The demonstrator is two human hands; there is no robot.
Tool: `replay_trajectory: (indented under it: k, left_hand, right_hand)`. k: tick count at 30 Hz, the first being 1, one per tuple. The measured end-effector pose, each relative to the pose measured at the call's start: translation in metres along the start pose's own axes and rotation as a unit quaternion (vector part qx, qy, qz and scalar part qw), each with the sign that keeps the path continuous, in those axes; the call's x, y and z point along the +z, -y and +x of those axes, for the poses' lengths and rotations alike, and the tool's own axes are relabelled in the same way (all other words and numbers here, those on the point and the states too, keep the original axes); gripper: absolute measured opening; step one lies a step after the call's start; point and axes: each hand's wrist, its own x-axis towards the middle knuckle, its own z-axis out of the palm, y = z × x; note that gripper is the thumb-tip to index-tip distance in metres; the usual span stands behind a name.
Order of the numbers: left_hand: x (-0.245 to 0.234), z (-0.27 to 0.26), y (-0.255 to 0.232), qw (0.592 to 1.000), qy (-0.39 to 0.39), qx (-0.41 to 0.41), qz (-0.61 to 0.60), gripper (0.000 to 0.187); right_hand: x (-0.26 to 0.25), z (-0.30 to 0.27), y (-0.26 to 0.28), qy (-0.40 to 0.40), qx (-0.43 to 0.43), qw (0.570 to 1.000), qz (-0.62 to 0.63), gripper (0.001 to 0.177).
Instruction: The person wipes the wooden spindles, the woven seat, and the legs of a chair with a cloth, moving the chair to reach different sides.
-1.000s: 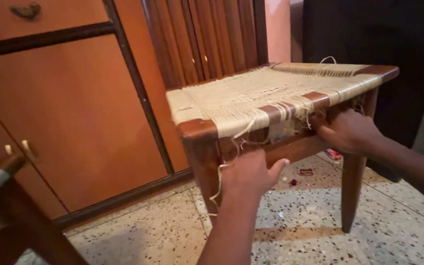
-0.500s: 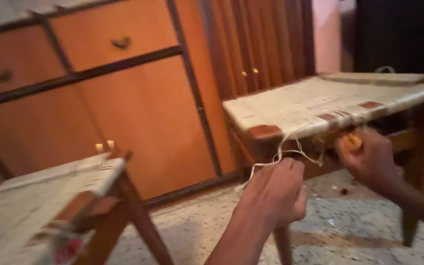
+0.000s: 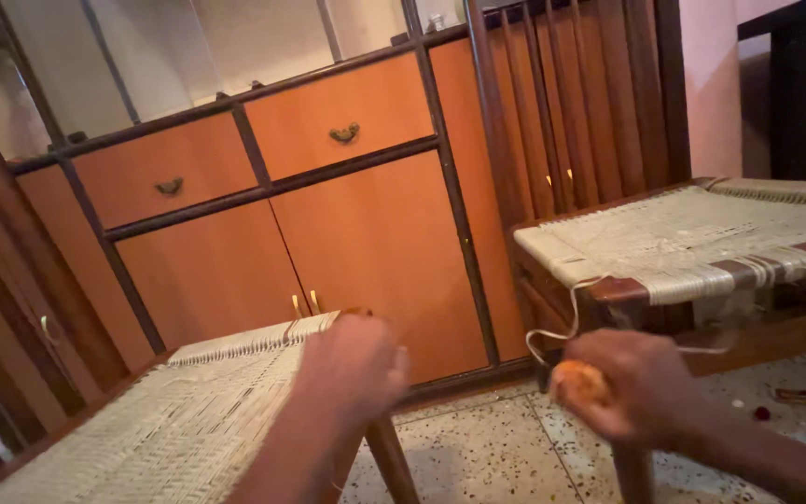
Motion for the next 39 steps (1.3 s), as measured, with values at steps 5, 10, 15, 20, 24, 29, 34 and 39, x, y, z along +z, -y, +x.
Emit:
replay_trajectory:
  k: [5, 10, 15, 20, 24, 29, 34, 39]
  left_hand:
    - [-0.003, -0.013, 0.06, 0.994, -0.025, -0.102, 0.011, 0.04]
    - [-0.007, -0.04, 0.119, 0.981, 0.019, -0.189, 0.041, 0.052]
    - [0.002, -0.059, 0.154, 0.96, 0.075, -0.268, 0.035, 0.063]
    - [0.007, -0.089, 0.217, 0.928, 0.103, -0.351, 0.075, 0.067]
    - [0.023, -0.138, 0.278, 0.85, 0.024, -0.513, 0.12, 0.067]
    - [0.058, -0.171, 0.359, 0.82, 0.064, -0.561, 0.098, 0.074]
    - [0.092, -0.186, 0.42, 0.821, 0.053, -0.568, -0.012, 0.098]
    - [0.088, -0.172, 0.433, 0.789, 0.059, -0.611, -0.041, 0.109]
  right_hand:
    - [0.006, 0.033, 0.076, -0.003, -0.092, 0.992, 0.088, 0.034]
    - [0.022, 0.093, 0.135, 0.121, 0.079, 0.985, 0.09, 0.048]
    - [0.065, 0.127, 0.15, 0.074, 0.089, 0.99, 0.079, 0.053]
    - [0.109, 0.142, 0.16, 0.154, 0.303, 0.904, 0.261, 0.062]
    - [0.136, 0.146, 0.154, 0.202, 0.395, 0.784, 0.433, 0.066]
    - [0.156, 0.146, 0.148, 0.241, 0.363, 0.705, 0.56, 0.058]
    - [0.16, 0.153, 0.144, 0.258, 0.382, 0.681, 0.569, 0.051]
    - [0.155, 0.151, 0.151, 0.226, 0.363, 0.698, 0.575, 0.05]
